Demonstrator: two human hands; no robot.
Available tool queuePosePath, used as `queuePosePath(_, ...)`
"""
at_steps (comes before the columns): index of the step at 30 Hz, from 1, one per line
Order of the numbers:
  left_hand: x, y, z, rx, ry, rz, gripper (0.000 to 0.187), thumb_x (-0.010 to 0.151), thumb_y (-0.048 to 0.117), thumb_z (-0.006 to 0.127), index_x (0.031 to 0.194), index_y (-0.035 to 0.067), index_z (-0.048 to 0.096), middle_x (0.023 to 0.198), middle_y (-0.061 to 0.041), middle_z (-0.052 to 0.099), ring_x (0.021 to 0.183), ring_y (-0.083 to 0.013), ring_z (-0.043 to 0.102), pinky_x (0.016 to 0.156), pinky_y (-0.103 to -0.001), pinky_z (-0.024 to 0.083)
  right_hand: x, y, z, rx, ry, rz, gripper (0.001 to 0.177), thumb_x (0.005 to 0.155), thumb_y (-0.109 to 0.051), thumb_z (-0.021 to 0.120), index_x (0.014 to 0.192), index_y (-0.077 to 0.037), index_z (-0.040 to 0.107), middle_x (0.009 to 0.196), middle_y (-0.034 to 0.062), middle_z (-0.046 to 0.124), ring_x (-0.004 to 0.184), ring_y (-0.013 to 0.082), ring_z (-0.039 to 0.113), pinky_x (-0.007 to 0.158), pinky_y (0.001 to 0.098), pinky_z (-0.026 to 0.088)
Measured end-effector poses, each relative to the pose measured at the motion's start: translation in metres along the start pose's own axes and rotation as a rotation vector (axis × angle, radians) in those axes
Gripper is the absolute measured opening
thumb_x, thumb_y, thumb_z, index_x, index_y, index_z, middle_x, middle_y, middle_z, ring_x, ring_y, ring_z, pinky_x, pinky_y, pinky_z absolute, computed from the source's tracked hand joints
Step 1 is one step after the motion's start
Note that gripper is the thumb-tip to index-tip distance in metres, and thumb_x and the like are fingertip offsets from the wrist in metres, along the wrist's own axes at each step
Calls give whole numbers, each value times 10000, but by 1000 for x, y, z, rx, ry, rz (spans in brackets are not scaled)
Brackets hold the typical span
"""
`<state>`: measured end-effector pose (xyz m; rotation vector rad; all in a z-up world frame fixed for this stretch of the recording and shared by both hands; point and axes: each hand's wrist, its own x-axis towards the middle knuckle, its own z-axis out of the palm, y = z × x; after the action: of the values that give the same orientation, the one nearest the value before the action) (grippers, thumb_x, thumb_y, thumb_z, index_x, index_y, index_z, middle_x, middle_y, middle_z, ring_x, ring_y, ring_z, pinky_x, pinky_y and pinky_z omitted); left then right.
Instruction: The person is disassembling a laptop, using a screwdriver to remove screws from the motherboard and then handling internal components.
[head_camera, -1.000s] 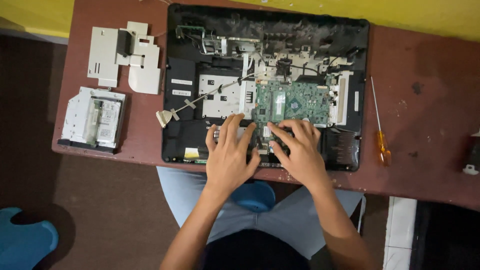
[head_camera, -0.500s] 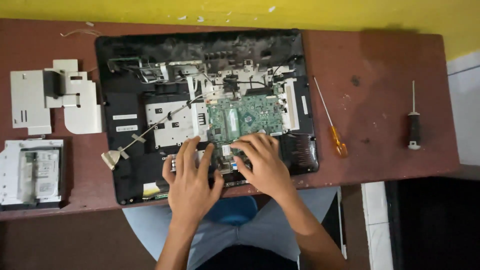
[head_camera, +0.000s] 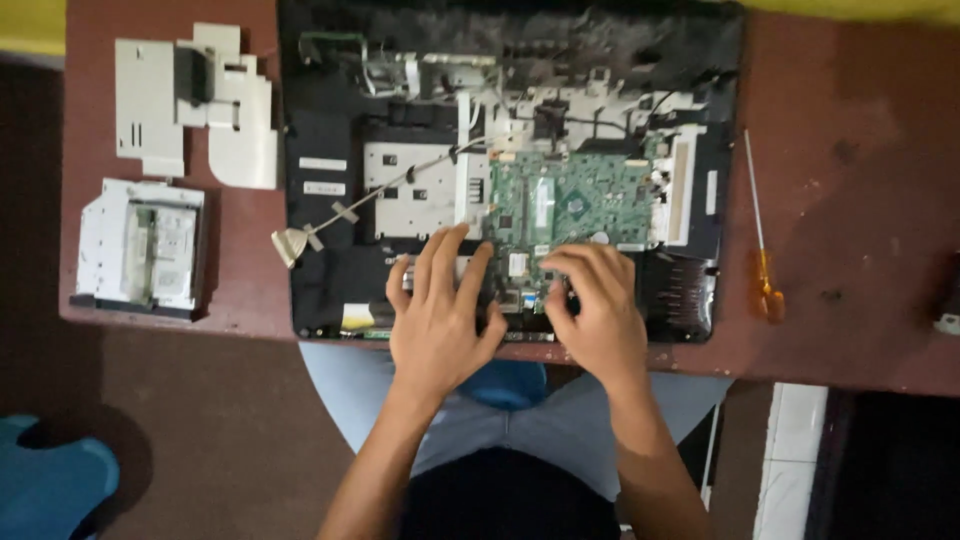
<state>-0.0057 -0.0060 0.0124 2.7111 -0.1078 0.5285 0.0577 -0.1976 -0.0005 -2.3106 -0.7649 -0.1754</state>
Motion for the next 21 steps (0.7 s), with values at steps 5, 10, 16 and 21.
queuePosePath(5,-4,-1,-1,22,4,-9,504,853,249,619,1319,69,681,1468,-218,521,1403,-369,454,1108,-583,219,4,-12,-5,1,30,15,212,888,33,621,1037,-111,667,1145,37,617,1053,253,637,976,410,443)
queuePosePath(10,-5,-3,-1,-16,-7,-11,508,862,229,616,1338,63,672,1468,-232,521,1414,-379,436,1112,-602,204,5,-13,-6,19,14,37,242,894,55,612,1065,-103,677,1164,69,597,1024,267,639,1012,436,442)
queuePosePath(16,-7,-3,-1,-8,-13,-2,504,898,254,588,1357,56,656,1483,-217,522,1401,-350,451,1126,-597,200,7,-15,-6,-76,-53,-27,378,953,-29,585,1297,-149,686,1330,83,502,1122,275,590,1040,460,379)
queuePosePath(21,-9,-4,-1,32,-48,-1,528,908,290,579,1389,75,614,1496,-212,505,1405,-332,439,1129,-596,179,6,-13,-7,-98,-39,-92,385,918,-6,596,1235,-151,758,1335,118,525,1082,294,597,980,483,440)
